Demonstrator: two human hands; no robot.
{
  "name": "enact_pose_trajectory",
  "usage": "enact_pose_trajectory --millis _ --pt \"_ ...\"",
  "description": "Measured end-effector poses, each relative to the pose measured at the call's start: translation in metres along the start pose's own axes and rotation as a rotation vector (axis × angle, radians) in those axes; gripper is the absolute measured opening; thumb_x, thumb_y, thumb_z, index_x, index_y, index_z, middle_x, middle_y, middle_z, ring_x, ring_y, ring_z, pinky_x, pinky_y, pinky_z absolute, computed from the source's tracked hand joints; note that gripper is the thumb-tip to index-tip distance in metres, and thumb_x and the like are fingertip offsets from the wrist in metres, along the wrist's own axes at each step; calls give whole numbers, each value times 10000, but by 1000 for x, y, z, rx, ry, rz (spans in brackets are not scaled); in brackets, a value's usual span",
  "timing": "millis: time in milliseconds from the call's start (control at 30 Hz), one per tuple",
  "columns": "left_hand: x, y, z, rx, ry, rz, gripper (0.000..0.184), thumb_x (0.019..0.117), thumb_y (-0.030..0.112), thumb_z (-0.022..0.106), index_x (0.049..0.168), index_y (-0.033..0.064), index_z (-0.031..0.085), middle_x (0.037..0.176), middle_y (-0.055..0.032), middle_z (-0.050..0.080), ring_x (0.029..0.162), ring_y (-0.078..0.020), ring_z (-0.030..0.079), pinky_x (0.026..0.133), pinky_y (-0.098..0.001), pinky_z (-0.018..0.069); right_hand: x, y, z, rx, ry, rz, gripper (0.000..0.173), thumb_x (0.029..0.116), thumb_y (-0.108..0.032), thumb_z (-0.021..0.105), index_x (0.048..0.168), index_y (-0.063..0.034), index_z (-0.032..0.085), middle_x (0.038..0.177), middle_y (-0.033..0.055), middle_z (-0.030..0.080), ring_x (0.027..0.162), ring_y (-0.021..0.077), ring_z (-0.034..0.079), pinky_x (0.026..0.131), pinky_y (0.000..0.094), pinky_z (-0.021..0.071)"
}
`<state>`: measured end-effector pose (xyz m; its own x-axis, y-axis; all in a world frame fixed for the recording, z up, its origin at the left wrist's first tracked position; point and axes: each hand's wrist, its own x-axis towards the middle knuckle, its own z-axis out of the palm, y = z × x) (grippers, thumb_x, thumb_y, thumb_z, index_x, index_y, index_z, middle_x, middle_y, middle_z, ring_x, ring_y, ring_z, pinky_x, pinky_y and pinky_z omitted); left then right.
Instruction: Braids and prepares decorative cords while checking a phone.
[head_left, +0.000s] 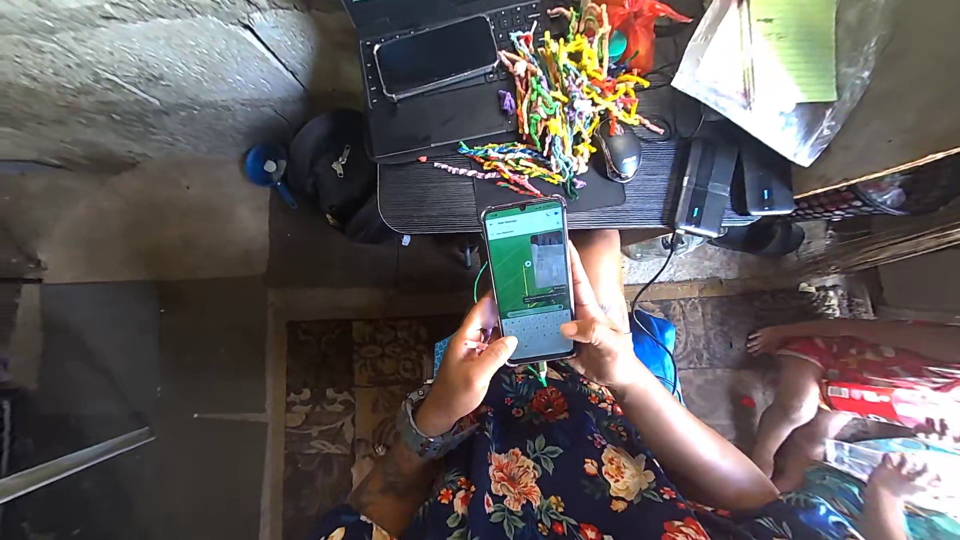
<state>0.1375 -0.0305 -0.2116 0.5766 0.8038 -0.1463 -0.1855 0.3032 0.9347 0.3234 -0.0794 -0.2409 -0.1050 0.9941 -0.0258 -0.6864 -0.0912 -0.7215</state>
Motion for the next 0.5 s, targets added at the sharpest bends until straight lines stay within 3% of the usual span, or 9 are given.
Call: enact_pose_trajectory --millis 67,133,267,367,500 --pt "1 0 -1 -5 -18 -23 601 918 -37 488 1488 -88 303 1302 -34 620 1134 -48 630 964 -236 536 3 1 1 35 47 5 855 948 -318 612 1622 -378 89 1417 -21 562 1182 140 646 956 354 582" --pt "2 1 -2 -7 -19 -38 616 917 -40 491 1492 -98 277 1314 -36 613 1083 -26 637 903 -200 542 5 2 2 14 88 22 818 970 -330 551 1630 -368 69 1428 -16 553 1185 132 643 956 349 579" --pt "3 -1 -2 -30 30 -43 508 974 4 413 1469 -74 328 1127 39 643 690 81 510 598 -89 428 9 2 7 -41 141 43 740 998 -177 385 1636 -329 43 1412 8 560 1165 128 653 968 342 574" --pt "4 -4 -4 -52 76 -20 376 1035 58 363 1393 -34 433 1016 68 657 623 82 487 558 -83 415 11 8 3 14 96 18 776 995 -304 475 1637 -341 40 1442 10 541 1191 144 638 976 359 566" --pt "6 -4 -6 -66 127 4 370 1046 45 355 1398 -37 434 1067 50 677 658 79 520 578 -82 428 19 15 1 11 68 3 830 985 -399 516 1644 -294 23 1513 15 480 1229 128 615 998 342 550"
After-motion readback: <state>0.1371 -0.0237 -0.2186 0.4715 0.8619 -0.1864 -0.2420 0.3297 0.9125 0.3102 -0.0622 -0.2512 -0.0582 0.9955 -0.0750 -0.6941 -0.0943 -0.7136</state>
